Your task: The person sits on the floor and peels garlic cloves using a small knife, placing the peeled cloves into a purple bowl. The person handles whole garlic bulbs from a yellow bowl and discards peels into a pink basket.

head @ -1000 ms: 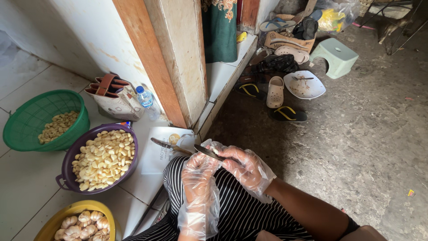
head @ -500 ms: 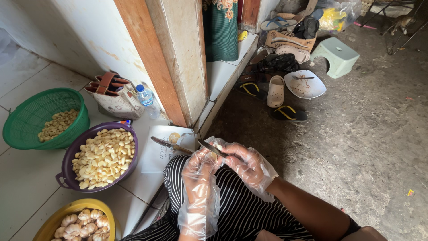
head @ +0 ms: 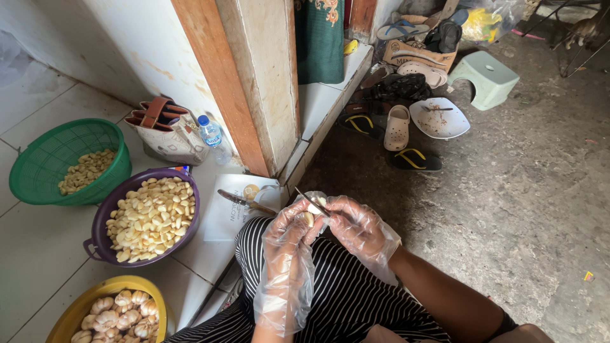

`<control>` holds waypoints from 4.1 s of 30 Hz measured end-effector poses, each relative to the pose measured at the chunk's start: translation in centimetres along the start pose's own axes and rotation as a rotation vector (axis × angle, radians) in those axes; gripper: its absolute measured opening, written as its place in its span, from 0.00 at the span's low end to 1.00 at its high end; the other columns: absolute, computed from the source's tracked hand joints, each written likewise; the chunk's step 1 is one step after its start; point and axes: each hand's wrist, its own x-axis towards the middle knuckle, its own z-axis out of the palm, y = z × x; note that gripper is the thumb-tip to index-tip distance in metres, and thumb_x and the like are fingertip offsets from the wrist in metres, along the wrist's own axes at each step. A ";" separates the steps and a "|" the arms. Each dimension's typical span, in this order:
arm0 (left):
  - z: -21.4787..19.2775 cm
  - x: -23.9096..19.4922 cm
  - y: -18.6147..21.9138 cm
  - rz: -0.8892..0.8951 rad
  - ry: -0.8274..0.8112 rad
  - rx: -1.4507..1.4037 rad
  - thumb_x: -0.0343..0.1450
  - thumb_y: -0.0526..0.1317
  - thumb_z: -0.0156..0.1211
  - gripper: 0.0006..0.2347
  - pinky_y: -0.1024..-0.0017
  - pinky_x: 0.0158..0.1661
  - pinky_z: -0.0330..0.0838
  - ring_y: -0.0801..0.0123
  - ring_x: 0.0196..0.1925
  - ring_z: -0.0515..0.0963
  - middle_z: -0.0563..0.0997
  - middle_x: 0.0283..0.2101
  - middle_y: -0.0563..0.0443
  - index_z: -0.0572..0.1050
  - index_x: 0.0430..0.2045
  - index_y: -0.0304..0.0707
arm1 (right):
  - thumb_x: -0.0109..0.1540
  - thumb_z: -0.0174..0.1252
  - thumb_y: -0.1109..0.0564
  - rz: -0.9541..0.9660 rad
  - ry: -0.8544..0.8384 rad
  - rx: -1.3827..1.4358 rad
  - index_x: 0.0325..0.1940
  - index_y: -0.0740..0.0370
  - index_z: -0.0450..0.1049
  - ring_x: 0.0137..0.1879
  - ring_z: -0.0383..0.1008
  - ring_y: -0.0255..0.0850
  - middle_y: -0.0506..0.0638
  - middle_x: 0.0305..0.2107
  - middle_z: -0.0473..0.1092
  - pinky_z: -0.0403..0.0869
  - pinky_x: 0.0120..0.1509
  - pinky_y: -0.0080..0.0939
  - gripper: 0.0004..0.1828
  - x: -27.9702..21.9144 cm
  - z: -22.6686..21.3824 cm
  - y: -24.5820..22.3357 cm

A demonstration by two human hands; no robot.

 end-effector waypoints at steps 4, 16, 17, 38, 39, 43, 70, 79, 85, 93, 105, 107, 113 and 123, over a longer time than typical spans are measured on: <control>0.2 -0.3 0.9 0.001 -0.066 0.012 0.72 0.28 0.54 0.12 0.61 0.57 0.78 0.58 0.53 0.82 0.80 0.52 0.37 0.76 0.48 0.23 | 0.72 0.49 0.58 0.148 -0.011 0.212 0.61 0.67 0.66 0.26 0.61 0.26 0.46 0.28 0.67 0.64 0.28 0.28 0.14 0.0 -0.3 0.1; 0.3 -1.1 1.5 -0.050 0.025 0.100 0.70 0.35 0.60 0.20 0.66 0.58 0.75 0.64 0.57 0.79 0.78 0.57 0.43 0.70 0.57 0.28 | 0.71 0.48 0.58 0.167 -0.035 0.280 0.61 0.68 0.65 0.21 0.59 0.27 0.45 0.23 0.65 0.61 0.24 0.30 0.16 -0.3 0.5 -0.6; 0.2 -1.2 1.4 -0.056 0.042 0.104 0.70 0.35 0.60 0.20 0.67 0.58 0.74 0.65 0.58 0.79 0.78 0.57 0.44 0.70 0.57 0.28 | 0.71 0.48 0.58 0.155 -0.046 0.283 0.61 0.68 0.64 0.21 0.60 0.28 0.45 0.23 0.65 0.62 0.23 0.31 0.15 -0.2 0.6 -0.5; -0.9 -2.8 0.3 0.138 0.113 -0.186 0.75 0.44 0.60 0.15 0.70 0.47 0.77 0.64 0.47 0.81 0.81 0.45 0.45 0.74 0.50 0.31 | 0.71 0.52 0.63 -0.013 -0.111 0.105 0.58 0.67 0.69 0.43 0.67 0.31 0.49 0.44 0.68 0.70 0.45 0.32 0.11 -0.4 3.7 -0.7; -0.9 -2.9 0.5 0.162 0.084 -0.215 0.76 0.45 0.60 0.16 0.69 0.47 0.77 0.64 0.47 0.81 0.81 0.44 0.46 0.73 0.50 0.31 | 0.71 0.52 0.63 -0.039 -0.121 0.063 0.58 0.67 0.69 0.47 0.68 0.32 0.50 0.47 0.68 0.71 0.49 0.33 0.11 -0.5 4.0 -0.9; -0.5 -3.0 1.2 0.122 0.119 -0.367 0.75 0.48 0.58 0.17 0.65 0.50 0.76 0.66 0.45 0.79 0.80 0.42 0.50 0.73 0.51 0.36 | 0.70 0.54 0.61 0.007 -0.150 0.013 0.56 0.65 0.70 0.51 0.72 0.36 0.51 0.47 0.70 0.74 0.54 0.37 0.11 -0.7 5.4 -1.7; -6.3 1.8 -1.5 0.053 0.112 -0.594 0.76 0.47 0.61 0.11 0.72 0.42 0.77 0.70 0.39 0.78 0.77 0.35 0.53 0.74 0.39 0.38 | 0.69 0.55 0.61 -0.059 -0.206 -0.293 0.64 0.68 0.69 0.66 0.75 0.45 0.59 0.59 0.74 0.73 0.69 0.40 0.19 2.6 7.0 -0.8; -4.2 1.6 -0.1 0.082 0.303 -0.365 0.72 0.33 0.60 0.13 0.71 0.46 0.80 0.69 0.43 0.82 0.80 0.48 0.44 0.73 0.49 0.29 | 0.69 0.54 0.53 0.166 -0.142 -0.220 0.64 0.64 0.72 0.47 0.78 0.34 0.52 0.46 0.79 0.78 0.53 0.35 0.21 3.0 5.0 -2.0; -3.9 1.3 0.5 0.045 0.276 -0.376 0.70 0.29 0.58 0.11 0.72 0.47 0.79 0.69 0.43 0.81 0.81 0.48 0.40 0.74 0.47 0.28 | 0.71 0.53 0.55 0.043 -0.092 -0.210 0.62 0.65 0.73 0.45 0.75 0.31 0.49 0.43 0.78 0.75 0.51 0.33 0.18 3.1 4.6 -1.6; -5.1 1.1 -0.8 0.094 0.331 -0.197 0.70 0.30 0.63 0.09 0.74 0.44 0.77 0.70 0.41 0.80 0.81 0.44 0.43 0.75 0.42 0.29 | 0.71 0.53 0.56 0.055 -0.070 -0.201 0.62 0.66 0.74 0.37 0.67 0.28 0.47 0.36 0.74 0.70 0.41 0.31 0.17 3.0 4.3 -1.8; -2.2 0.2 -0.5 0.174 0.030 -0.219 0.70 0.29 0.67 0.09 0.64 0.47 0.78 0.59 0.40 0.80 0.79 0.48 0.32 0.75 0.40 0.27 | 0.73 0.51 0.53 0.149 -0.025 0.191 0.67 0.70 0.68 0.24 0.60 0.22 0.40 0.25 0.66 0.63 0.24 0.22 0.22 3.1 1.6 -4.2; -1.9 0.0 -0.6 0.164 -0.013 -0.237 0.69 0.29 0.66 0.13 0.65 0.48 0.79 0.62 0.41 0.81 0.79 0.48 0.35 0.74 0.46 0.28 | 0.74 0.51 0.56 0.148 -0.071 0.282 0.69 0.71 0.67 0.25 0.63 0.22 0.45 0.29 0.68 0.64 0.26 0.22 0.22 3.0 1.3 -3.7; -1.8 0.1 -1.0 0.097 0.003 -0.171 0.72 0.28 0.62 0.18 0.67 0.50 0.78 0.64 0.43 0.80 0.78 0.48 0.39 0.70 0.57 0.24 | 0.70 0.49 0.61 -0.019 -0.080 0.058 0.68 0.73 0.63 0.48 0.68 0.28 0.52 0.56 0.69 0.70 0.49 0.29 0.22 2.6 1.6 -2.4; -1.1 0.5 -0.3 -0.024 0.135 -0.548 0.73 0.34 0.61 0.21 0.63 0.53 0.77 0.64 0.47 0.80 0.77 0.48 0.47 0.68 0.62 0.37 | 0.70 0.52 0.64 0.141 -0.088 0.087 0.70 0.72 0.67 0.32 0.63 0.26 0.49 0.40 0.71 0.65 0.35 0.25 0.22 1.7 1.0 -1.8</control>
